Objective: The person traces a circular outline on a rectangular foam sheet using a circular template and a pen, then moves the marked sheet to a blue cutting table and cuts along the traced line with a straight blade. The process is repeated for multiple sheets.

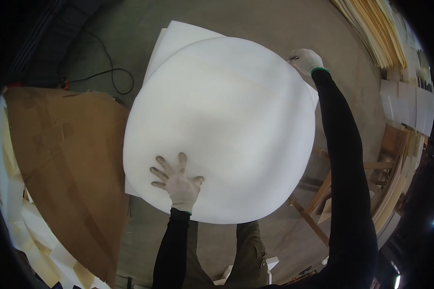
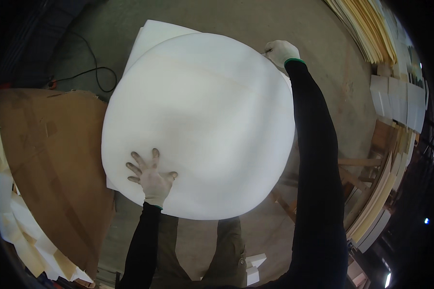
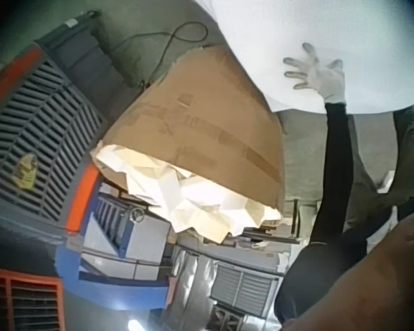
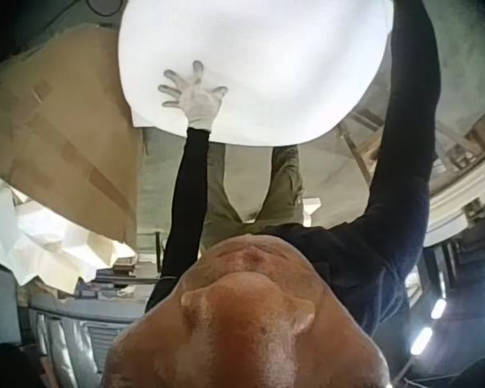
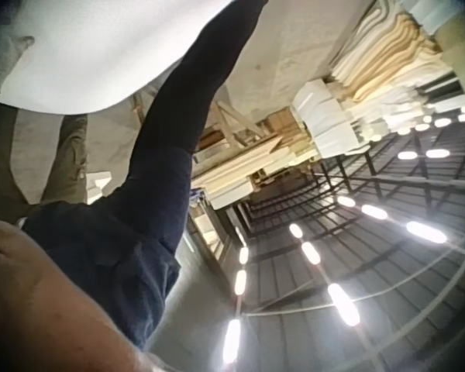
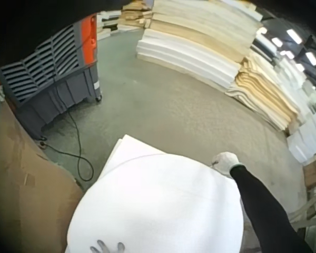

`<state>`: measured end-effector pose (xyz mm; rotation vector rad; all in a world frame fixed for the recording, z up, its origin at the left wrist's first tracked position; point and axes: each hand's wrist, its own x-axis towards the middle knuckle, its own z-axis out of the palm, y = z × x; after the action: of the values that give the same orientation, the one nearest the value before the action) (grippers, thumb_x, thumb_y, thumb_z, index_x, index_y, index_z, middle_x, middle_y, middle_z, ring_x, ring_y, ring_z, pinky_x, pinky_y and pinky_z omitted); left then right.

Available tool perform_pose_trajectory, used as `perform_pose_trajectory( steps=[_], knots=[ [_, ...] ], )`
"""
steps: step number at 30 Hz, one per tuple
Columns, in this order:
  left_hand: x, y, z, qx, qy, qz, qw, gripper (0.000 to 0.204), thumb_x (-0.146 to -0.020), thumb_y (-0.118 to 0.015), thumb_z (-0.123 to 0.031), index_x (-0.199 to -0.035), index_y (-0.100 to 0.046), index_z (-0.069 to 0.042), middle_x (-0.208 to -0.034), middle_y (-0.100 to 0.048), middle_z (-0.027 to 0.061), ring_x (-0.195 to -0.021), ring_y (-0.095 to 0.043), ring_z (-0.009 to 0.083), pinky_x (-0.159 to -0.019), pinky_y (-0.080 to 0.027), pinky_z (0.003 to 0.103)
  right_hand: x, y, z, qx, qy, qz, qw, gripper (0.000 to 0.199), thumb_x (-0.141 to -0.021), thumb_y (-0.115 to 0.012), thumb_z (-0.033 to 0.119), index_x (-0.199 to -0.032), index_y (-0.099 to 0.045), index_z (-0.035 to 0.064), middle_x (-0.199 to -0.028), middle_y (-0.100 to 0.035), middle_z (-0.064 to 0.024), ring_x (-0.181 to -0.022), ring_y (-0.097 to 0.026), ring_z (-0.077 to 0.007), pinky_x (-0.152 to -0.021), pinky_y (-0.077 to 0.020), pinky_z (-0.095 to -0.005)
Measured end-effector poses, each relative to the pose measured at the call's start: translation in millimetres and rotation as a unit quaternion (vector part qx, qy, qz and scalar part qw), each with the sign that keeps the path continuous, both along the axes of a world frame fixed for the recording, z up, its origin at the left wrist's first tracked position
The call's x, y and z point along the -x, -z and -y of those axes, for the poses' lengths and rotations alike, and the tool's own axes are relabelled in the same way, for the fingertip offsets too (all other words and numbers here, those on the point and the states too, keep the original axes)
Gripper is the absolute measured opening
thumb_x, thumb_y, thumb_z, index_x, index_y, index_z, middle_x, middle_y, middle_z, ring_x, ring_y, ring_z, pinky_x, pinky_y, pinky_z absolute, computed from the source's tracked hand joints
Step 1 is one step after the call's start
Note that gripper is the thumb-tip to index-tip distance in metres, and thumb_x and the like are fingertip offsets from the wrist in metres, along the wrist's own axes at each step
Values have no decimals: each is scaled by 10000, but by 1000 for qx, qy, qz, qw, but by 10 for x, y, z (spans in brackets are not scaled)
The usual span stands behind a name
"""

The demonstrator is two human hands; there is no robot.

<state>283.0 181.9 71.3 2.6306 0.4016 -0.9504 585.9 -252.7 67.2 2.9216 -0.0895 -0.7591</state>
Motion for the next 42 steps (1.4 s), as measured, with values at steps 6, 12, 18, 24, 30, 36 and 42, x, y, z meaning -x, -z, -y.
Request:
perform_pose_trajectory(
  steps=[6, 12, 18, 24, 30, 36, 42],
  knots=[
    [-17, -20, 89, -35, 17, -20, 999, 1023, -648, -873, -362, -1539, -388, -229, -1611, 3, 341, -1426, 5, 653, -1051, -139, 813, 477, 37, 522, -20, 51, 18, 998, 264, -863, -652, 350, -1064, -744, 205, -1069, -734, -47, -1025, -672, -284, -889, -537, -404],
    [20, 21, 107, -55, 29, -10, 998, 1025, -653, -861, -400, -1540, -379, -220, -1593, -11, 364, -1413, -8, 667, -1027, -159, 831, 964, 98, 929, -36, 65, 34, 997, 249, -872, -600, 288, -1062, -744, 218, -1081, -728, -54, -1025, -672, -283, -892, -538, -408],
    [65, 68, 112, -63, 36, -9, 997, 1059, -667, -868, -374, -1566, -327, -227, -1619, 12, 321, -1446, 6, 621, -1072, -161, 795, 1572, 126, 1136, -33, 90, 47, 994, 252, -877, -575, 283, -1056, -745, 232, -1066, -726, -60, -1008, -677, -273, -866, -542, -409],
    [97, 74, 108, -62, 36, -11, 997, 1089, -681, -869, -377, -1584, -276, -244, -1627, 32, 305, -1455, 16, 608, -1081, -176, 782, 2201, 119, 1186, -40, 112, 49, 992, 258, -888, -540, 252, -1049, -740, 225, -1036, -731, -57, -992, -681, -280, -832, -545, -422],
    [139, 108, 113, -54, 46, -9, 997, 1086, -709, -855, -394, -1595, -245, -246, -1630, 41, 297, -1457, 21, 605, -1084, -184, 775, 2870, 174, 1269, -88, 151, 65, 982, 265, -876, -540, 226, -1045, -743, 204, -1024, -733, -62, -982, -682, -289, -817, -545, -434],
    [160, 162, 53, -43, 51, 9, 998, 1071, -732, -837, -394, -1598, -235, -207, -1631, 40, 301, -1454, 17, 610, -1115, -219, 722, 3426, 221, 1222, -112, 175, 101, 973, 246, -853, -547, 214, -998, -744, 191, -970, -733, -77, -943, -688, -306, -801, -545, -452],
    [147, 203, 30, -44, 78, 39, 995, 1060, -749, -828, -390, -1596, -235, -159, -1614, 31, 345, -1444, 12, 624, -1179, -225, 589, 3995, 207, 1113, -133, 203, 110, 964, 215, -854, -539, 210, -941, -727, 154, -944, -728, -93, -934, -691, -319, -764, -550, -463]
  ],
)
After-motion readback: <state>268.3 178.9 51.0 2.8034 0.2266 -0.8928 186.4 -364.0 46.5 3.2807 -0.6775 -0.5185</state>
